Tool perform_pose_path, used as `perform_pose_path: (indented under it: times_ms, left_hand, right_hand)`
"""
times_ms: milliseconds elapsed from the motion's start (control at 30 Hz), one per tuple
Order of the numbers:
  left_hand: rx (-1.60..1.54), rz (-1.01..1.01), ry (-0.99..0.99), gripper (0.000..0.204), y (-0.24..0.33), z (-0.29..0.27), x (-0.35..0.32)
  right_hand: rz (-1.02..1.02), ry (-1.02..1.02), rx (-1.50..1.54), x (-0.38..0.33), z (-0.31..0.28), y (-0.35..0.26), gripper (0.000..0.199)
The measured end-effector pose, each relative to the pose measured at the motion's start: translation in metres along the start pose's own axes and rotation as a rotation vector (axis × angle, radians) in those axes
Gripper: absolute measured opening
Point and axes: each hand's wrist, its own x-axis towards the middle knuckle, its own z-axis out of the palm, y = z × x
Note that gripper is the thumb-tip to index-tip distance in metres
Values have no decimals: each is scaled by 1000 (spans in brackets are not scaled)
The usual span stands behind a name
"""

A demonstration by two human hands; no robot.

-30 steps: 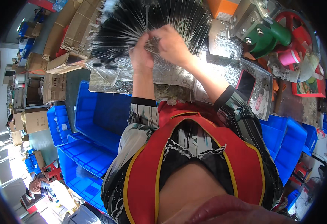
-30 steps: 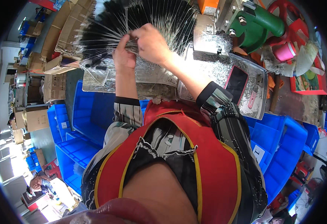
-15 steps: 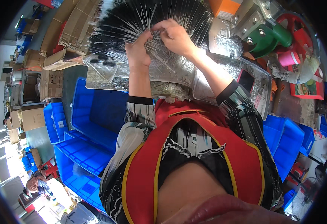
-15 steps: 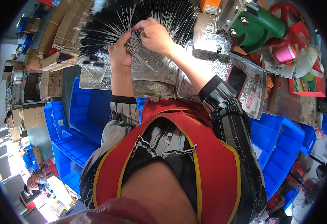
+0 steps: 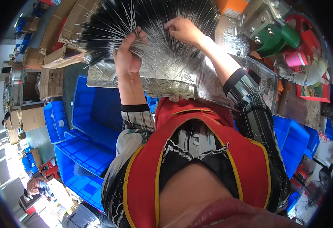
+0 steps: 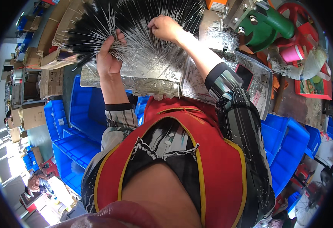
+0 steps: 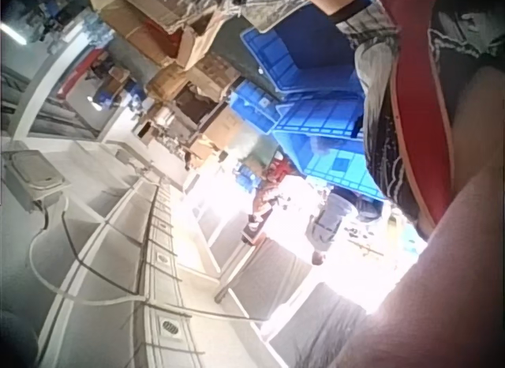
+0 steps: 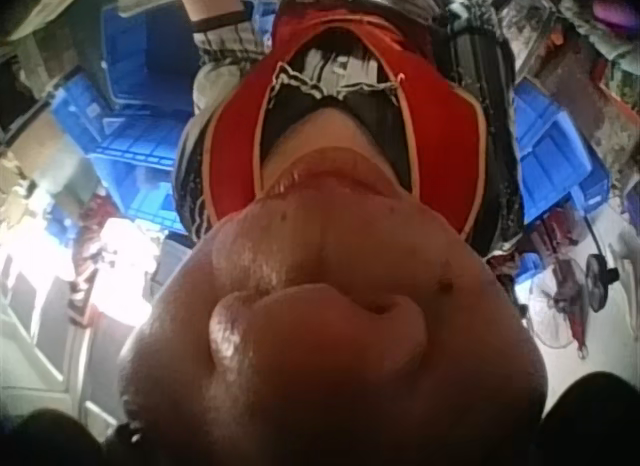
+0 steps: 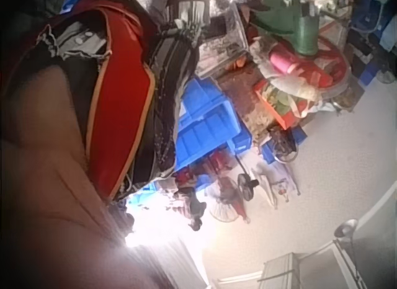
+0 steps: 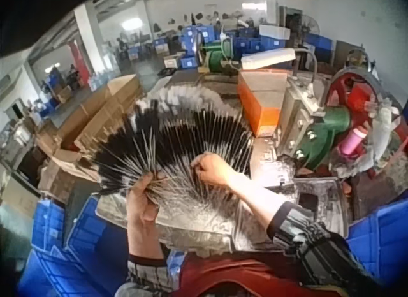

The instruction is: The person trims wire brushes by hand, fanning and rotating the bristles into a cutting machine.

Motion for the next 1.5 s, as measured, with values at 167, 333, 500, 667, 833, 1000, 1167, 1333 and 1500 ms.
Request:
perform_pose_path:
  times_ms: [167,333,500,667,833,1000,1167,1333,1500]
  left_hand:
    - [-29,20,-66,25,1,-4,-2]
    - [-159,-184,-111,28,-24,13,-20]
    - [-227,-372,-102,24,-53,12,-29]
    - [-180,-396,-64,18,-64,19,-34]
    - [-241,-485,-154,27,-73,21,-36]
    - [-246,-551,-269,25,-71,24,-45]
    - [-238,-474,-232,26,-74,16,-41]
    - [-135,-370,-214,20,-66,32,-49]
    - [-8,-417,-117,13,-74,30,-49]
  right_hand:
    - [123,92,323,-6,-9,-16,25]
    - [180,-25,613,-22,-25,-54,38]
    - [332,-56,536,-51,-20,-67,35]
    - [322,202,598,-79,-15,-71,29]
    - [294,169,841,-79,-21,-58,18]
    - [373,-29,1074,-82,-45,-67,13]
    - [390,78,933,-87,-49,-51,22]
    - [439,206,910,-89,-52,-51,35]
    - [537,179,681,-89,-58,-89,36]
